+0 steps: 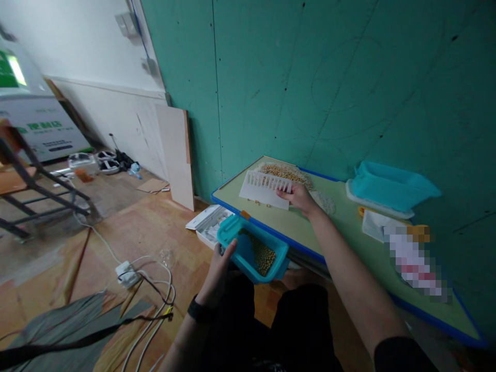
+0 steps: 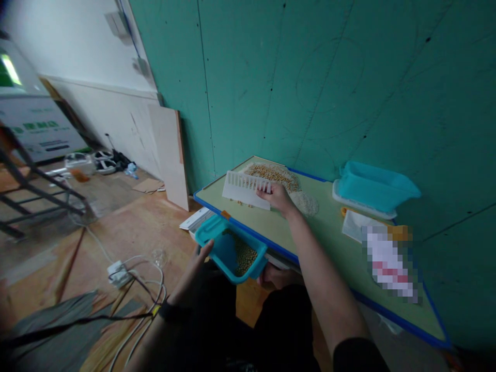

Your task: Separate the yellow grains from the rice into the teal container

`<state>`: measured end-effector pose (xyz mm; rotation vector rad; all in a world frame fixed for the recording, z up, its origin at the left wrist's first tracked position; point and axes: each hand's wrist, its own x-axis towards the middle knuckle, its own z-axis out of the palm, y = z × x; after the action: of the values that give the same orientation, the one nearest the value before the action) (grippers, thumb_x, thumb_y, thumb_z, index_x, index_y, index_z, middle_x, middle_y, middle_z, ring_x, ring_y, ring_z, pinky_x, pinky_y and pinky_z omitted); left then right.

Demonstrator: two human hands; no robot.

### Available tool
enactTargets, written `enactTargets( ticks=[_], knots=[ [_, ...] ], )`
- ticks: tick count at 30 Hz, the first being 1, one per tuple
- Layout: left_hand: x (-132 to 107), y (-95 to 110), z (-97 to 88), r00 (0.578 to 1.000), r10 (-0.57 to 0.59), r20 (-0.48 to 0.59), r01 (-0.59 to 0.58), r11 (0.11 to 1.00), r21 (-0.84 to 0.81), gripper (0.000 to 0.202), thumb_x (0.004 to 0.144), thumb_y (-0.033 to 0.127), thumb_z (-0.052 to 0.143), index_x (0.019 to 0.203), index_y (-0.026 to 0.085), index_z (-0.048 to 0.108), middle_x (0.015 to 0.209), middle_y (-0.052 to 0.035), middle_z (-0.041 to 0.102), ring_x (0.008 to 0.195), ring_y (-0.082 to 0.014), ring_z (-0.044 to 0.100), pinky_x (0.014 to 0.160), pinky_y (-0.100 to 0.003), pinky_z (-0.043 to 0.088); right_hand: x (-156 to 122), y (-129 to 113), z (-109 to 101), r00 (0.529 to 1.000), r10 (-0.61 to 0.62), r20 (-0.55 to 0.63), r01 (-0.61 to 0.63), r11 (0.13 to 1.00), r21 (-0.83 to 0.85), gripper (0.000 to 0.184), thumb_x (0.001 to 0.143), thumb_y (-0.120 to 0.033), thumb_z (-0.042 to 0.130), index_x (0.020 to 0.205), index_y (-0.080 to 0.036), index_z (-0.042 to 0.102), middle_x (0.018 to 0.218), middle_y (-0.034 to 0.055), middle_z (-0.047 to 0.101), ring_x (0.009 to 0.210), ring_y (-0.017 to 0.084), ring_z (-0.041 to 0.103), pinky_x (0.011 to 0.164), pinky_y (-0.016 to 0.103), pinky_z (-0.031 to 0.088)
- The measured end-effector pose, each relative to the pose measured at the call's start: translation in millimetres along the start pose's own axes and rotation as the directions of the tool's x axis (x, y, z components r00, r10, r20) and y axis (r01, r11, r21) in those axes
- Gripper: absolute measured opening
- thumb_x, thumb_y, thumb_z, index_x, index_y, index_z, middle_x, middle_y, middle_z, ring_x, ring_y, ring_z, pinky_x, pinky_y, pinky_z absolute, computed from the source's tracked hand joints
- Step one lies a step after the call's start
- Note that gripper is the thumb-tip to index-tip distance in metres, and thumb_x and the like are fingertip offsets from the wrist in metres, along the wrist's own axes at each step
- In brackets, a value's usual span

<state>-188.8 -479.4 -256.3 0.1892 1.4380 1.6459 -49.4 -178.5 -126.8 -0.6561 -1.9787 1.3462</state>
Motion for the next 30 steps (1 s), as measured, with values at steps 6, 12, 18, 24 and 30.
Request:
enactTargets(
  ticks=[6,12,18,24,30],
  knots=[
    [-5,8,1.8,1.0,-0.003,0.006,0.003,1.0,-0.009,0.09,0.086,0.076,0.096,0.156,0.033,0.058,0.16,-0.0166,0.072,0.133,-0.0418,0.081,0.091,-0.053,0.077,-29,1,-19,0.994,-0.014,-0.11,0.003,0.995,-0.104,0.047,0.069,-0.063,0.102,0.084,-0.021,0.088,0.097,0.0126,0.091,0.105,0.037,0.086,0.098,0.051,0.07],
    [-9,10,2.6,0.999,0.009,0.038,-0.009,1.0,-0.019,0.09,0.087,0.077,0.094,0.157,0.034,0.059,0.16,-0.0154,0.072,0.13,-0.0381,0.083,0.089,-0.046,0.077,-73,-3,-35,0.979,-0.059,-0.194,0.006,0.964,-0.267,0.051,0.079,-0.071,0.092,0.087,-0.021,0.09,0.094,0.0135,0.091,0.097,0.039,0.086,0.093,0.053,0.07],
    [-17,18,2.8,0.997,0.006,0.079,-0.003,0.999,-0.039,0.09,0.086,0.08,0.093,0.158,0.036,0.06,0.154,-0.0138,0.077,0.121,-0.0365,0.086,0.087,-0.047,0.076,-113,-19,-30,0.97,-0.095,-0.225,0.02,0.95,-0.311,0.048,0.082,-0.073,0.089,0.087,-0.025,0.092,0.09,0.0095,0.091,0.092,0.039,0.088,0.086,0.05,0.072],
    [-27,31,8.0,0.995,0.047,0.091,-0.049,0.999,0.022,0.077,0.098,0.076,0.083,0.157,0.033,0.058,0.164,-0.0165,0.07,0.134,-0.0412,0.08,0.077,-0.041,0.075,-150,-32,-7,0.952,-0.139,-0.272,0.028,0.927,-0.375,0.038,0.09,-0.068,0.084,0.087,-0.031,0.093,0.088,0.0057,0.091,0.087,0.036,0.089,0.077,0.044,0.072],
    [-32,40,10.0,0.993,0.037,0.115,-0.039,0.999,0.015,0.076,0.103,0.072,0.079,0.164,0.03,0.057,0.156,-0.0167,0.077,0.118,-0.0371,0.085,0.078,-0.04,0.074,-177,-44,15,0.951,-0.186,-0.246,0.055,0.888,-0.456,0.03,0.098,-0.059,0.078,0.096,-0.033,0.094,0.101,0.0091,0.094,0.093,0.038,0.091,0.076,0.043,0.071]
  ],
)
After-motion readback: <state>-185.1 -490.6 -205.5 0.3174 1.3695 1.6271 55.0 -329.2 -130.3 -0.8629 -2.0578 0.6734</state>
